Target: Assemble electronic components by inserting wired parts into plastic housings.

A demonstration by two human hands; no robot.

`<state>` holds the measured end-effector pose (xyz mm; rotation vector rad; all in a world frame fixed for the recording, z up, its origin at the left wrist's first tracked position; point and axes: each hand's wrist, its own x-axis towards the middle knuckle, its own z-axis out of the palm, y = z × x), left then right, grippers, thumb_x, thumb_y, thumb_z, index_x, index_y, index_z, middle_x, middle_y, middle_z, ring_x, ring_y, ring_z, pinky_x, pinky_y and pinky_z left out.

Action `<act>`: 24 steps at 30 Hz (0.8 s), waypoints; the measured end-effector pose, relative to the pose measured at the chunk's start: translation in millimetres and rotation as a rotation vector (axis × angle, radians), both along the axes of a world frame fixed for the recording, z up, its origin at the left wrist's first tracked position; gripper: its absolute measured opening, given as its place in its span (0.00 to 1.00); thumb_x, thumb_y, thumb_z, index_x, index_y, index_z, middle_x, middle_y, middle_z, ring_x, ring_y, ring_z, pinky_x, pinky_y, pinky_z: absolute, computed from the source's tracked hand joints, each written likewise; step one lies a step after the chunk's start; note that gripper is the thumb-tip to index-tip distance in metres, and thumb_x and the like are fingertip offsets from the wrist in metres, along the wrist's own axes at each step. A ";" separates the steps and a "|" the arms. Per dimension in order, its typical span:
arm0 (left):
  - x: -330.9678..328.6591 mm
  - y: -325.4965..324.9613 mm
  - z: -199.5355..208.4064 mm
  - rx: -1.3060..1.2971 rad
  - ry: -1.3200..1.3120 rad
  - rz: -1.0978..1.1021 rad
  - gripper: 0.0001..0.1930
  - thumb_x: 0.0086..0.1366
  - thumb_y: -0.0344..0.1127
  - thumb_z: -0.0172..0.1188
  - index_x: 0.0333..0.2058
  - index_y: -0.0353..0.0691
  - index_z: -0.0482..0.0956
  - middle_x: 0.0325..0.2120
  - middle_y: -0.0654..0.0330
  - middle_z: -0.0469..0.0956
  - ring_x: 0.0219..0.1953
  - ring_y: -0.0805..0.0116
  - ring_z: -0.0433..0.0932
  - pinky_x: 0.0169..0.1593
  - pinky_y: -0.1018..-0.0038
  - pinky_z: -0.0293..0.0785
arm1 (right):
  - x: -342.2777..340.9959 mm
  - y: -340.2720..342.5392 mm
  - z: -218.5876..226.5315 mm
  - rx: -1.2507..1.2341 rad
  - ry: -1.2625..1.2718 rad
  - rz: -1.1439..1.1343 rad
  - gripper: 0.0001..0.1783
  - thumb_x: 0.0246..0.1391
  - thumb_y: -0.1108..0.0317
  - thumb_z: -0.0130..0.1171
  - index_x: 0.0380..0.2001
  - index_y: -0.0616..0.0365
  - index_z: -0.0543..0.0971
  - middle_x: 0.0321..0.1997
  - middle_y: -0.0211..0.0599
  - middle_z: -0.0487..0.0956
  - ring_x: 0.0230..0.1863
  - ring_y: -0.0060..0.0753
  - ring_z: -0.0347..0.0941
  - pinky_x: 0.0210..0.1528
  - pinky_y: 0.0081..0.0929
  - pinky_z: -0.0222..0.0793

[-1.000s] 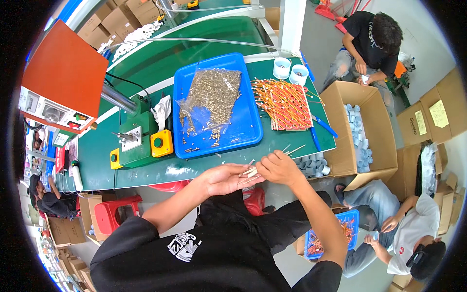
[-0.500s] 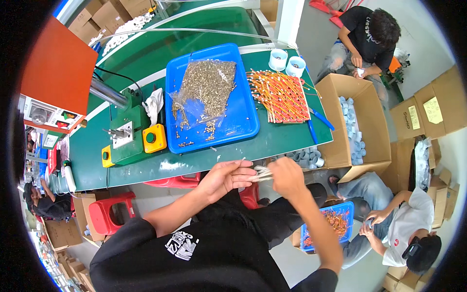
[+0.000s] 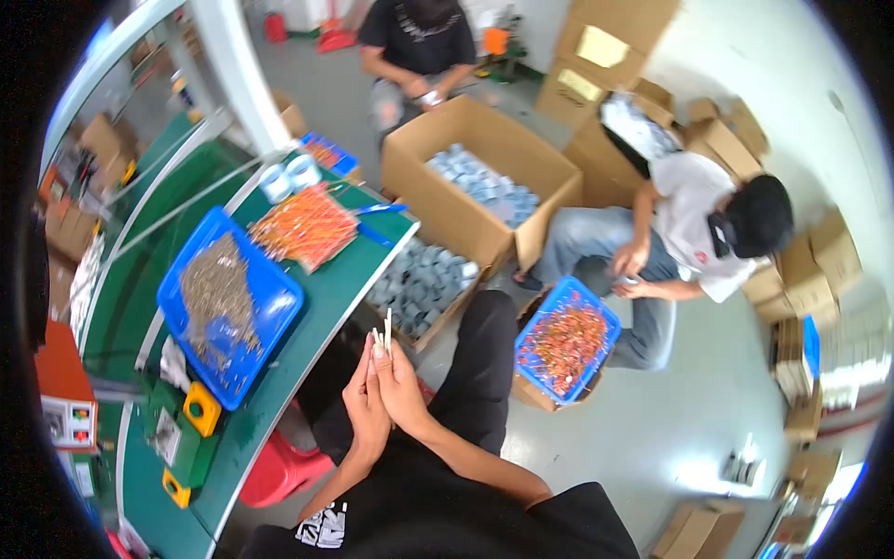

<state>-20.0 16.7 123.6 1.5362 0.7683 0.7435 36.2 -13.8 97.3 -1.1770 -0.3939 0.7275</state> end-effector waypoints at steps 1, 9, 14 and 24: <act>4.2 -1.4 4.8 0.084 0.016 -0.089 0.20 0.68 0.25 0.43 0.58 0.29 0.65 0.53 0.43 0.71 0.55 0.56 0.72 0.57 0.69 0.66 | 5.3 -8.7 0.2 0.000 0.046 -0.033 0.14 0.68 0.61 0.42 0.46 0.61 0.69 0.35 0.23 0.66 0.37 0.13 0.60 0.40 0.16 0.62; 21.4 4.3 4.3 0.568 0.291 -0.646 0.28 0.67 0.30 0.47 0.60 0.19 0.51 0.59 0.31 0.57 0.63 0.44 0.59 0.65 0.59 0.54 | 39.8 -50.2 -27.7 -0.118 0.204 -0.248 0.15 0.67 0.54 0.43 0.31 0.51 0.67 0.22 0.19 0.64 0.21 0.12 0.57 0.23 0.17 0.58; 59.9 56.4 26.1 0.089 0.234 -0.590 0.25 0.67 0.31 0.50 0.61 0.38 0.61 0.50 0.45 0.74 0.53 0.54 0.73 0.56 0.67 0.67 | 135.4 -56.8 -73.6 0.204 0.593 -0.524 0.16 0.65 0.54 0.46 0.26 0.49 0.66 0.16 0.27 0.63 0.15 0.23 0.57 0.17 0.22 0.53; 81.6 40.5 -70.7 -0.355 0.443 -0.830 0.15 0.71 0.33 0.44 0.54 0.37 0.69 0.34 0.56 0.78 0.33 0.68 0.75 0.40 0.73 0.72 | 502.7 -8.9 -128.7 0.294 0.607 -0.646 0.11 0.66 0.59 0.40 0.36 0.52 0.69 0.28 0.28 0.71 0.30 0.29 0.67 0.33 0.27 0.66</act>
